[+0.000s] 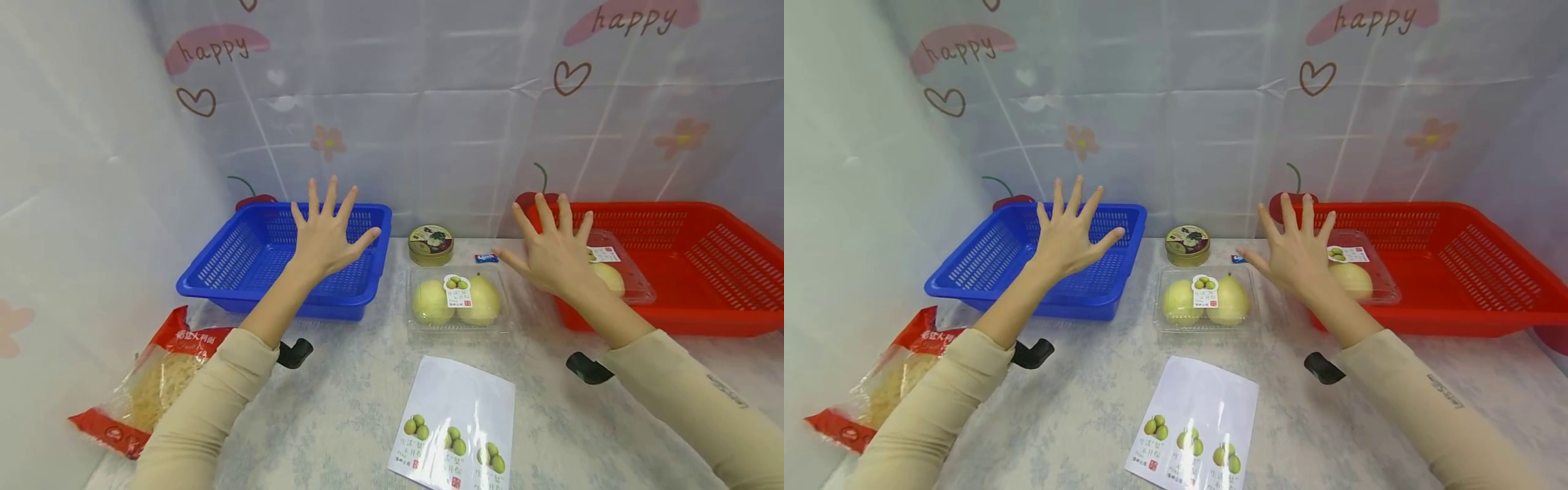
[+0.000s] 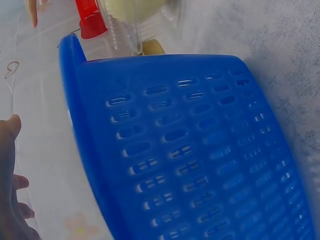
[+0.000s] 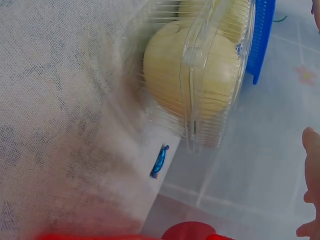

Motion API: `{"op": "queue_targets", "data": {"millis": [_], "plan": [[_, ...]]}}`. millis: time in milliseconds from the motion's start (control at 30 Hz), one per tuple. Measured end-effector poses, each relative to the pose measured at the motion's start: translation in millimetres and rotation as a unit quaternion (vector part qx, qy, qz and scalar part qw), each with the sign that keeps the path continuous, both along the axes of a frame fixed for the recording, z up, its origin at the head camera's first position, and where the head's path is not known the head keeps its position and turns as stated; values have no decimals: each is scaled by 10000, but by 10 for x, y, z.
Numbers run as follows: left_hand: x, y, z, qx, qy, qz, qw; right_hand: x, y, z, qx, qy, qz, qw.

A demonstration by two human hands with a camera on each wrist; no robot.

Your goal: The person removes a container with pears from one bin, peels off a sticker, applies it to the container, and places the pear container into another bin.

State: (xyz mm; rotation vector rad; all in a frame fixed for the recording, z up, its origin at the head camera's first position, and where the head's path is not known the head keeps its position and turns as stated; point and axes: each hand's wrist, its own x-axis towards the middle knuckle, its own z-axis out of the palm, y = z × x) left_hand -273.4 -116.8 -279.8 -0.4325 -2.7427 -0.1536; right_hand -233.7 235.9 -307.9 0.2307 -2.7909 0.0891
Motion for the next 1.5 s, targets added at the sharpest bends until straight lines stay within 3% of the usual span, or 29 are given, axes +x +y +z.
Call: {"op": "queue_targets", "data": {"millis": [233,467,733,900,1067,1233,1500], "plan": [[2,45,-94,87,-69,-48,9999,-15,1,-37,-81,-49,-63,9999],[45,174,-133,50,-79,-444,9990,28,7,-70,-517,-188,268,9981],[-13,485,-151,-220,-273,-926,9951,28,-30,-124,-891,-679,569,9921],[-31,749,-157,-440,-653,-1207,9896,-1,-63,-190,-1033,-964,665,9877],[-65,978,-241,-641,-1222,-1701,9757,-19,-105,-254,-1161,-1203,858,9822],[-102,1143,-341,-788,-1988,-2174,9524,16,-126,-319,-1382,-1514,1026,9734],[-117,1295,-431,-985,-3437,-2158,9086,173,-156,-434,-1658,-1864,1050,9627]]}}
